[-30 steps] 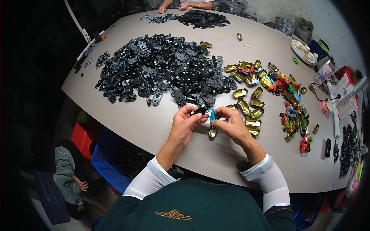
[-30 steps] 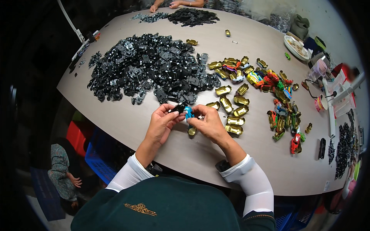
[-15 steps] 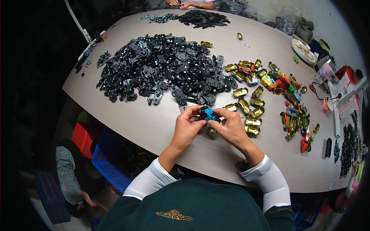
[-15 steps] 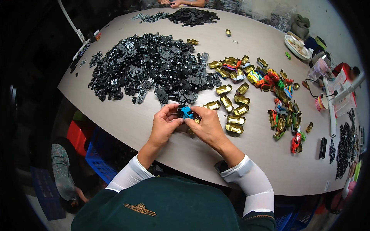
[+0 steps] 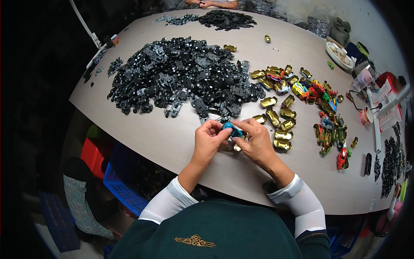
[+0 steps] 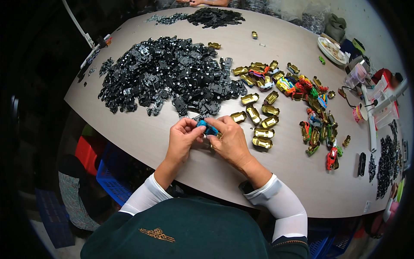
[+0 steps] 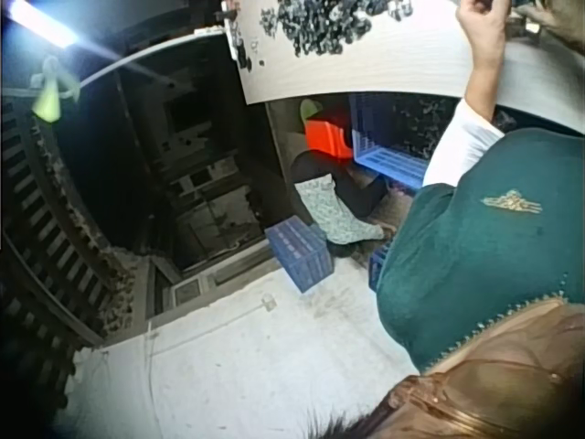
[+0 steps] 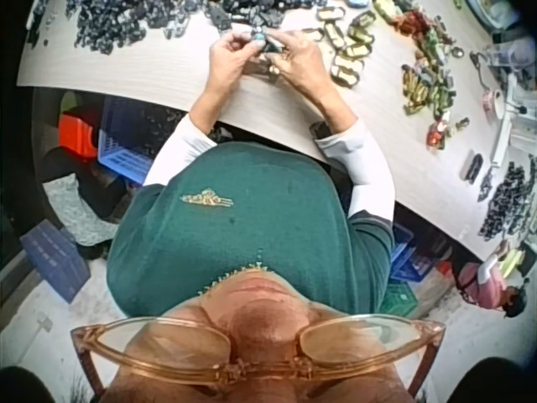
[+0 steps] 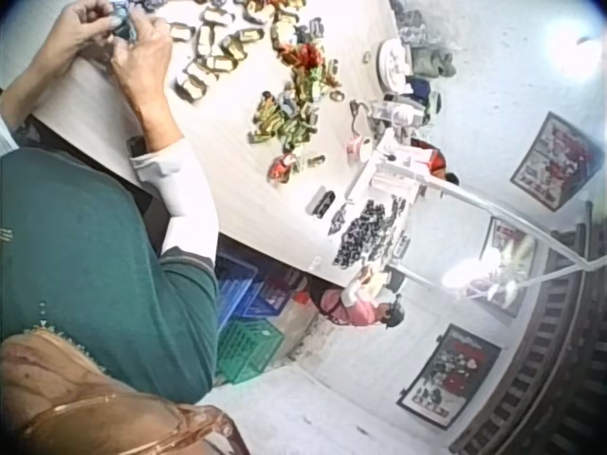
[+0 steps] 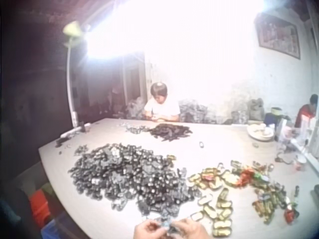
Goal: The person assembles small toy cars by hand at a table. They pick up a black chassis and a colored body, fit the body onto the chassis, and place the completed car on the table. This process is repeated with different colored bodies throughout the clip.
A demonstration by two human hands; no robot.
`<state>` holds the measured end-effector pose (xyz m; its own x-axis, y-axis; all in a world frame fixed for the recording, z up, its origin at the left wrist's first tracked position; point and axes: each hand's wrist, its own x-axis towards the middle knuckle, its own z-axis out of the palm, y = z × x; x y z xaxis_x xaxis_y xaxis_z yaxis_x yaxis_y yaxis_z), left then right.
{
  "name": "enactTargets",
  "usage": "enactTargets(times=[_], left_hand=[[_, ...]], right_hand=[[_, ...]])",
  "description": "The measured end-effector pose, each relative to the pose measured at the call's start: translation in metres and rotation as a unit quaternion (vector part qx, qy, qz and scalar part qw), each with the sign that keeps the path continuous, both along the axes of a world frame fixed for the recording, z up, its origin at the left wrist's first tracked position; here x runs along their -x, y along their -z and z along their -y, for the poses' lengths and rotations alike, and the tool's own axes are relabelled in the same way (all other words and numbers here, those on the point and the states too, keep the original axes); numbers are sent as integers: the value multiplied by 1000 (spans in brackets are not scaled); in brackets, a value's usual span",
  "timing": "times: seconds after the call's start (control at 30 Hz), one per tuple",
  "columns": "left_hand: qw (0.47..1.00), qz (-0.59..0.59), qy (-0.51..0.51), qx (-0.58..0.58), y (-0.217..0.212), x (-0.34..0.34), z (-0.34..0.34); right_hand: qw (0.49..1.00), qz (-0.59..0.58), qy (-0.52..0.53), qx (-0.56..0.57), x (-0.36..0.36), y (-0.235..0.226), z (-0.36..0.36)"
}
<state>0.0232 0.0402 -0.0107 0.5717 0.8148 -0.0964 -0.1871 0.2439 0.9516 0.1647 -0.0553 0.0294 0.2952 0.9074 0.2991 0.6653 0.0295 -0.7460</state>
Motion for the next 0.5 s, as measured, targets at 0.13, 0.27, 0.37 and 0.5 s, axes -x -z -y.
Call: enactTargets(times=[0.13,0.27,0.37,0.5], left_hand=[[992,121,-5,37,4,-3,0],[992,74,89,-55,10,-2,6],[991,82,106,21,-5,1,7],[984,95,126,82,-29,4,4]], right_hand=[[988,-138,65,35,-6,5,-7],[952,-306,17,0,-10,21,-9],[956,-289,-16,-38,-6,10,-8],[969,-245,-32,-21,2,-10,-1]])
